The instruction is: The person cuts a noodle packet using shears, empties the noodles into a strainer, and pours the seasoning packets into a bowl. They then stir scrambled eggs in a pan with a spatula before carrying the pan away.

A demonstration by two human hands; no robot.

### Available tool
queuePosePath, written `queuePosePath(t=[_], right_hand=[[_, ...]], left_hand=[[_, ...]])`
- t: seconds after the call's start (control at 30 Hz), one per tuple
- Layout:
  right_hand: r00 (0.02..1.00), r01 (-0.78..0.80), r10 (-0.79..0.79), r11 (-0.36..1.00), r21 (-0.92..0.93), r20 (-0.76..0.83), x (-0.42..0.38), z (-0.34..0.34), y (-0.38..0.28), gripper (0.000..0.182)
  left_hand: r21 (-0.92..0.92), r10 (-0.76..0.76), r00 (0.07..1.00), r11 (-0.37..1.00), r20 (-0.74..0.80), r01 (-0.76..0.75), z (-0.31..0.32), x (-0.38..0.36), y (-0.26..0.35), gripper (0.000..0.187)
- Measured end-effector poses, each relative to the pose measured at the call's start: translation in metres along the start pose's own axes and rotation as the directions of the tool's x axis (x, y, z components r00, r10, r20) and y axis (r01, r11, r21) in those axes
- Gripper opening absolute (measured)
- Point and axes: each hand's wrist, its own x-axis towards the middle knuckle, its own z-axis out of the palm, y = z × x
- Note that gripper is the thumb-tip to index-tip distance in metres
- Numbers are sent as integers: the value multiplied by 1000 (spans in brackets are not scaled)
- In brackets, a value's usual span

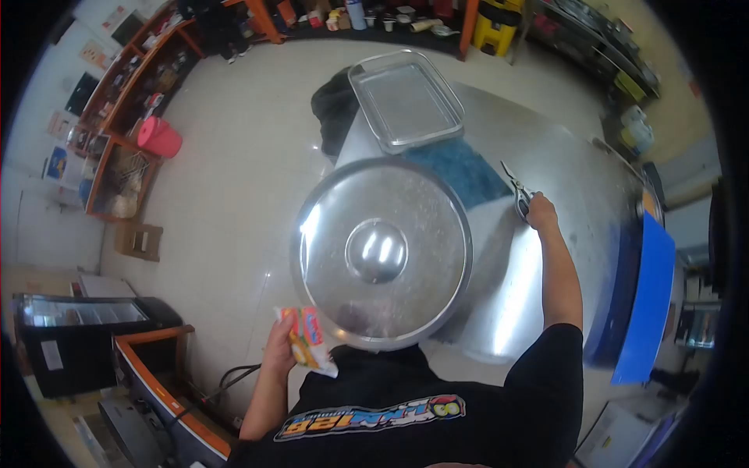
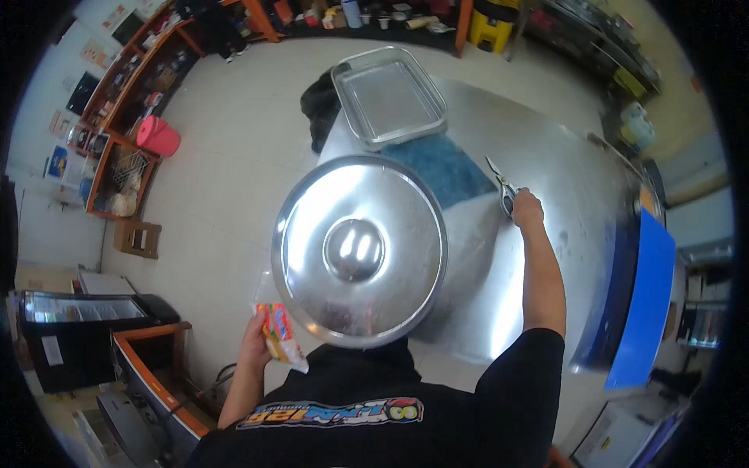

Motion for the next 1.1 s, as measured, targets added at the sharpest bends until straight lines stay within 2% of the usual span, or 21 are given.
queuePosePath(t=[0.07,0.1,0.17,0.2,0.23,0.27,0.3,0.37,0.4,0.5,0.6,0.63,0.7,0.73,0.83,0.87,1.0,1.1], right_hand=[[995,-17,13,999,32,97,-53,-3,8,52],[994,-79,74,994,73,75,-115,-8,10,51],[971,-192,163,968,162,177,-179,19,21,48],[916,-336,211,867,367,341,-214,41,20,32],[902,-401,170,668,626,397,-245,61,24,29],[893,-443,119,395,805,433,-278,90,32,26],[895,-445,62,80,892,441,-312,112,36,24],[950,-292,175,203,935,259,-384,128,2,20],[956,-194,235,58,979,176,-417,134,-18,24],[969,-21,239,-197,980,68,-484,117,-80,25],[995,21,98,38,999,-25,-516,85,-101,33],[999,44,17,248,968,-50,-520,61,-103,36],[988,129,-149,617,776,-46,-524,4,-101,45],[983,130,-185,680,722,-3,-522,-13,-97,56],[958,142,-280,663,735,67,-507,-46,-73,60],[951,154,-292,734,662,103,-500,-56,-62,64],[937,165,-313,787,594,155,-481,-73,-24,64],[945,174,-302,787,593,124,-470,-72,7,64]], left_hand=[[5,-141,980,990,139,142,4,27,3,56],[30,-122,963,992,238,119,-14,10,1,51],[117,-185,927,981,328,154,0,4,11,43],[140,-197,919,977,340,158,0,-6,22,41],[147,-200,907,977,371,155,4,-6,23,39],[149,-207,893,976,400,159,9,-7,20,37],[179,-222,877,971,426,159,18,-7,19,35],[238,-246,853,960,461,148,34,-13,18,31],[289,-283,840,944,464,159,39,-15,14,32],[415,-339,807,900,483,129,63,-17,6,33],[467,-288,795,884,534,7,92,-24,2,35],[503,-277,796,864,538,-40,101,-25,3,35],[570,-252,799,811,545,-133,120,-29,6,36],[595,-248,792,785,557,-173,130,-31,6,37],[676,-235,785,676,574,-292,167,-36,4,43],[714,-230,793,619,564,-328,180,-38,3,45],[784,-228,803,473,551,-403,218,-24,-27,51],[778,-268,778,483,568,-402,251,-34,-37,46]])
